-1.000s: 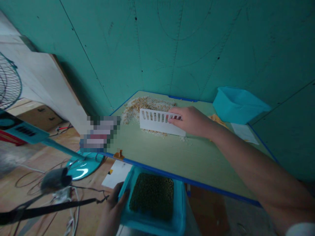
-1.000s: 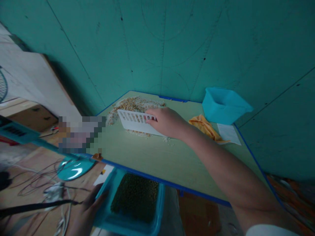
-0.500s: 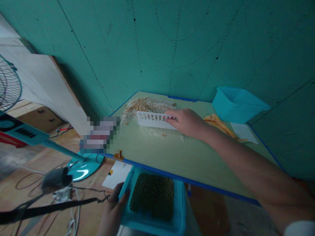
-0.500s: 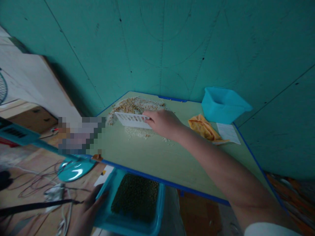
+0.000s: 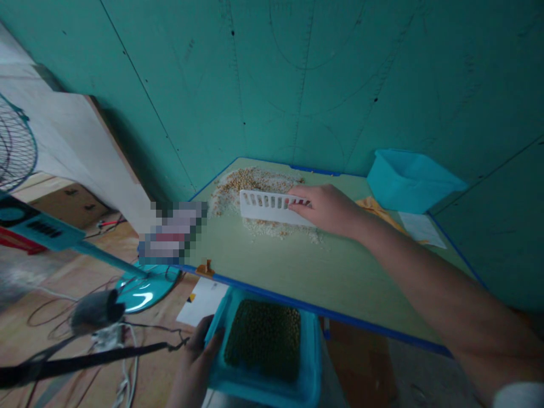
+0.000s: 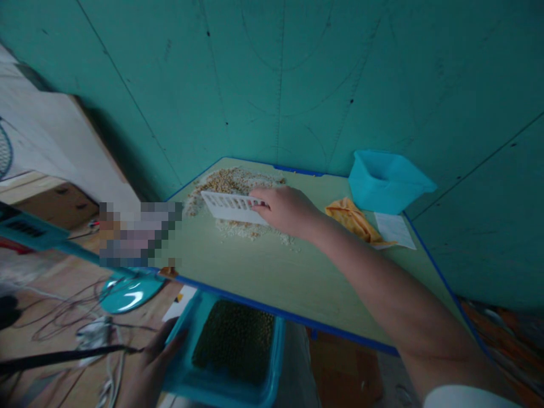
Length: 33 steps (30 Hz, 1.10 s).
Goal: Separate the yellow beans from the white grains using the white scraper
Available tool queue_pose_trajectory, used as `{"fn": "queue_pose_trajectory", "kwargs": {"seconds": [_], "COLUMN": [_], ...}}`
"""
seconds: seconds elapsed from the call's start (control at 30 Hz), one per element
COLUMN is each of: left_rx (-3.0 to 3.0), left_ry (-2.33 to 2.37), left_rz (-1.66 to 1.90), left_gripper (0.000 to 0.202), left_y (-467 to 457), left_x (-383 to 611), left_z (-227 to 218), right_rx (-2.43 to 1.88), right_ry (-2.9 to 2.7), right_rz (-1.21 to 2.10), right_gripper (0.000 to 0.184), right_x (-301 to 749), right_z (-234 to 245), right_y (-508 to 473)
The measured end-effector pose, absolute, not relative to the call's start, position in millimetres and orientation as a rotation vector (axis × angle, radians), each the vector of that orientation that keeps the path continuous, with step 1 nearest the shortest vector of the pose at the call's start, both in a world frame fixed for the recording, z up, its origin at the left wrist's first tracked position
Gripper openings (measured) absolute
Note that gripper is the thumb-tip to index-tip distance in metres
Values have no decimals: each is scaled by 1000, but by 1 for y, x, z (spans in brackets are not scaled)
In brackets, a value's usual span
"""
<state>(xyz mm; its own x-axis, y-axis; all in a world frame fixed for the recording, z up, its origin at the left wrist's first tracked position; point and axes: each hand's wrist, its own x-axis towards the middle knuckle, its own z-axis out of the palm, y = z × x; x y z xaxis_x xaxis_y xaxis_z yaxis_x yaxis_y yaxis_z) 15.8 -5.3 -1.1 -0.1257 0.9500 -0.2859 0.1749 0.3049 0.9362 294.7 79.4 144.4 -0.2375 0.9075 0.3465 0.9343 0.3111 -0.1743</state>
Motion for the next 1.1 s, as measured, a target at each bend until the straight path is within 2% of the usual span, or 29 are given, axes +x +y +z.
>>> {"fn": "queue_pose_trajectory", "kwargs": {"seconds": [0.63,1.1], "left_rx": [1049,1130], "left_ry": [1525,1544], "left_rz": [977,866], "left_gripper": [21,23], "left_y": [-5,-3], "left_x": [15,10], "left_z": [-2,-4], "right_rx": [-1611,-1548], "right_ry": [-2213,-2167], "right_rz": [46,148], "right_gripper": [23,18], "right_x": [297,293], "right_z": [153,148], "right_y": [77,79]}}
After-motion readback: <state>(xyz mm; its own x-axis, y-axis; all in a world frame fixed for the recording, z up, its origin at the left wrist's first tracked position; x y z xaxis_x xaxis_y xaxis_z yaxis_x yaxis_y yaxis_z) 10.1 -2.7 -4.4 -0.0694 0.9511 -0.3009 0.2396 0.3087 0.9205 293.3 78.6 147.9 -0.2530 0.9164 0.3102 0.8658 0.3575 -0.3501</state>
